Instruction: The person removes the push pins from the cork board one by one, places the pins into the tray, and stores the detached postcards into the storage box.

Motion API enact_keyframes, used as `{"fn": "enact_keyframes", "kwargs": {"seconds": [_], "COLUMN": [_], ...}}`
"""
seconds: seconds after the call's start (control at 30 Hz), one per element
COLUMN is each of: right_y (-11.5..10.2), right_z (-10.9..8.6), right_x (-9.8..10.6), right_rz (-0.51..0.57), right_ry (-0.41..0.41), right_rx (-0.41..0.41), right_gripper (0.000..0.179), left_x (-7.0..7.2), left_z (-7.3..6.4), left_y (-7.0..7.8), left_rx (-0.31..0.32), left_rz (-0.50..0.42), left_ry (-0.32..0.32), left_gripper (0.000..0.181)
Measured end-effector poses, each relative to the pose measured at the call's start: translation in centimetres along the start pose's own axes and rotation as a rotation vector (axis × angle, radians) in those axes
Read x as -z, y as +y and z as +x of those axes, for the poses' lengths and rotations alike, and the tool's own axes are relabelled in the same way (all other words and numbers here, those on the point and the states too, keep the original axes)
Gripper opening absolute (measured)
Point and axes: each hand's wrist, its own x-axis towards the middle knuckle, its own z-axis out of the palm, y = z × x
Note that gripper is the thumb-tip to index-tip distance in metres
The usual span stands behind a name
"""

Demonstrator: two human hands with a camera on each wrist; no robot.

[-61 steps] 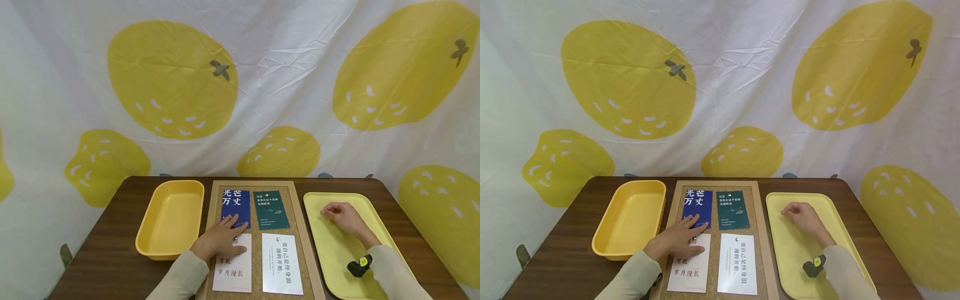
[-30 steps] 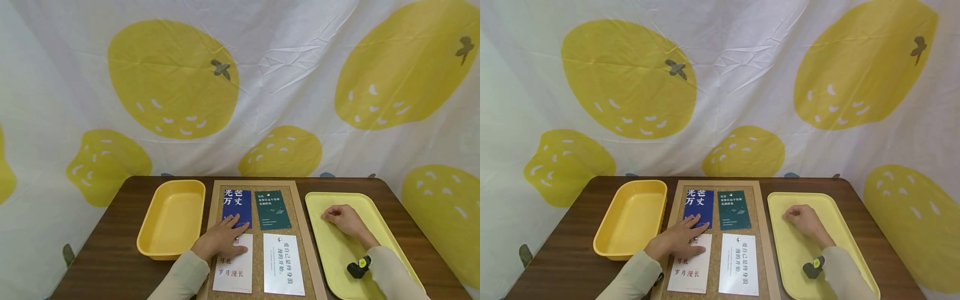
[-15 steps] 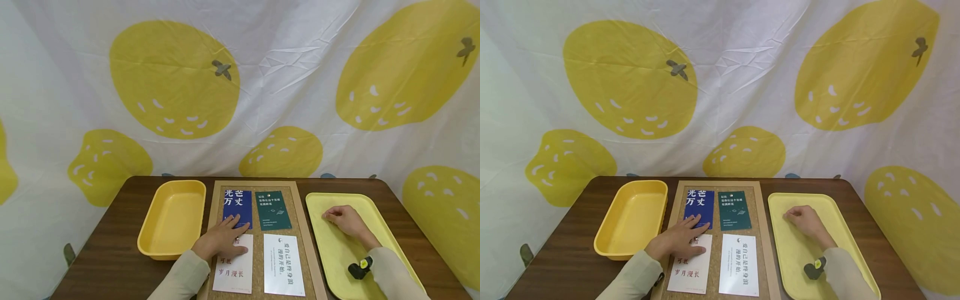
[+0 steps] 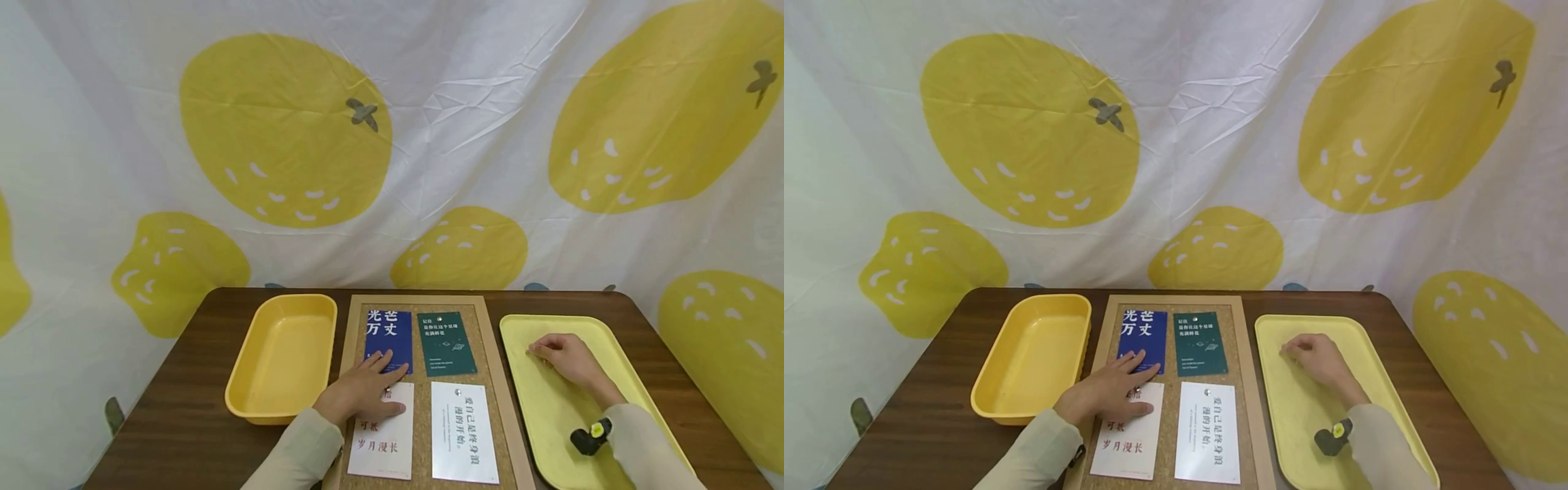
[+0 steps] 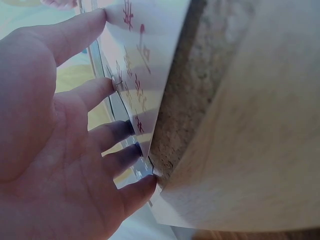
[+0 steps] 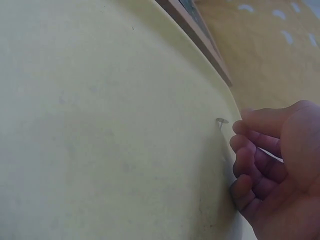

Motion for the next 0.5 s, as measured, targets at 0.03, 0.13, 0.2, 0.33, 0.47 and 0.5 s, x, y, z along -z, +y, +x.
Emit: {"fn": "enact_keyframes", "kwargs": {"seconds": [0.03, 0.13, 0.2, 0.33, 0.47, 0.5], "right_y": [-0.1, -0.2, -0.4, -0.8, -1.5, -1.7], "right_z": [0.0, 0.1, 0.1, 0.2, 0.6, 0.7], "right_x": [0.0, 0.1, 0.1, 0.1, 0.0, 0.0], "right_rz": [0.001, 0.006, 0.003, -0.003, -0.007, -0.007], "right_ry": [0.001, 0.001, 0.0, -0.002, -0.001, -0.002], "right_rx": [0.0, 0.004, 0.011, 0.015, 0.014, 0.017], "right_gripper": [0.018, 0.018, 0.018, 0.02, 0.023, 0.023], "left_x": [0.0, 0.0, 0.0, 0.1, 0.1, 0.1], "left_z": [0.0, -0.1, -0.1, -0.1, -0.1, -0.1], "left_y": [0.0, 0.0, 0.0, 0.1, 0.1, 0.1], "left_rx": [-0.001, -0.005, -0.006, -0.007, -0.008, -0.008], "left_rz": [0.0, 0.001, 0.002, -0.001, 0.0, 0.0], "left_ry": [0.003, 0.008, 0.009, 0.006, 0.004, 0.003], "left_gripper": [0.073, 0.073, 0.073, 0.073, 0.073, 0.073]}}
